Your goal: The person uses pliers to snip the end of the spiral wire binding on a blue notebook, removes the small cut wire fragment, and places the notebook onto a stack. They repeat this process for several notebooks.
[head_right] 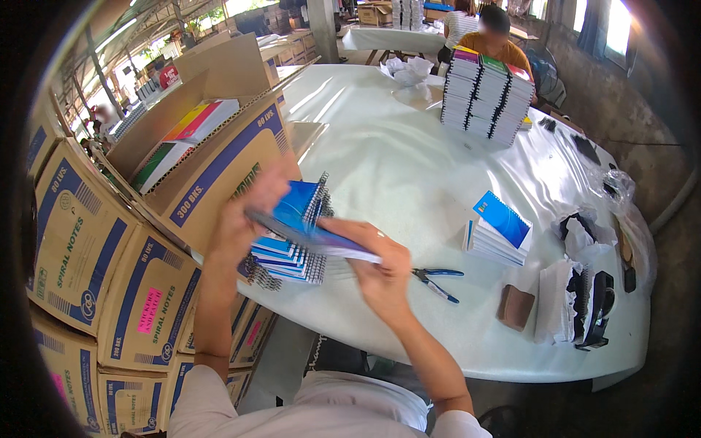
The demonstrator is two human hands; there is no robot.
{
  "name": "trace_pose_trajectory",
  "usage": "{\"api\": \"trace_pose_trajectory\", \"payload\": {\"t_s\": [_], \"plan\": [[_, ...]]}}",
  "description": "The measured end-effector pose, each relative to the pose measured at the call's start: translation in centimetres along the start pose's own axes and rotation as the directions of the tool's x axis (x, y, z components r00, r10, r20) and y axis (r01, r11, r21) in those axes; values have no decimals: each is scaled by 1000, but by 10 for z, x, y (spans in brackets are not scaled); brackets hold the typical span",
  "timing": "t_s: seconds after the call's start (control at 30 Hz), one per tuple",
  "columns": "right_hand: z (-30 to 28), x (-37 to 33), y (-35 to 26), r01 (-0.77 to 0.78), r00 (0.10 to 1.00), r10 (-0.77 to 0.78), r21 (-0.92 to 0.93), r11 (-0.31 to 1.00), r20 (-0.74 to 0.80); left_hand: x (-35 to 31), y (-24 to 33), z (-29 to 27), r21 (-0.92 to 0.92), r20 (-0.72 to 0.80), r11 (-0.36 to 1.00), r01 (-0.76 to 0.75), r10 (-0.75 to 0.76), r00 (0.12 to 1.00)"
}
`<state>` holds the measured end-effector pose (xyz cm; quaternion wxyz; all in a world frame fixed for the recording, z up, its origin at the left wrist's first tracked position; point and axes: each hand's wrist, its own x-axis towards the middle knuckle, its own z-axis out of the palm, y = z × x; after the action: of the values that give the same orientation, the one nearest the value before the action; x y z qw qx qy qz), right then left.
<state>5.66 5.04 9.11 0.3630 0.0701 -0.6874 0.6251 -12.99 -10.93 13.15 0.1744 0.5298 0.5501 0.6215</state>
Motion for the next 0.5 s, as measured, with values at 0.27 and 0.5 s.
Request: {"api": "trace_pose_trajectory", "payload": {"t_s": [0.27, 0.5], "plan": [[39, 25, 7, 413, 909, -196, -744, 525, 367, -14, -40, -52, -4, -108, 905, 426, -424, 899], [-63, -4, 3, 5, 1000, 4, -811, 585, 9, 1, -50, -47, 226, -214, 850, 477, -434, 875]]}}
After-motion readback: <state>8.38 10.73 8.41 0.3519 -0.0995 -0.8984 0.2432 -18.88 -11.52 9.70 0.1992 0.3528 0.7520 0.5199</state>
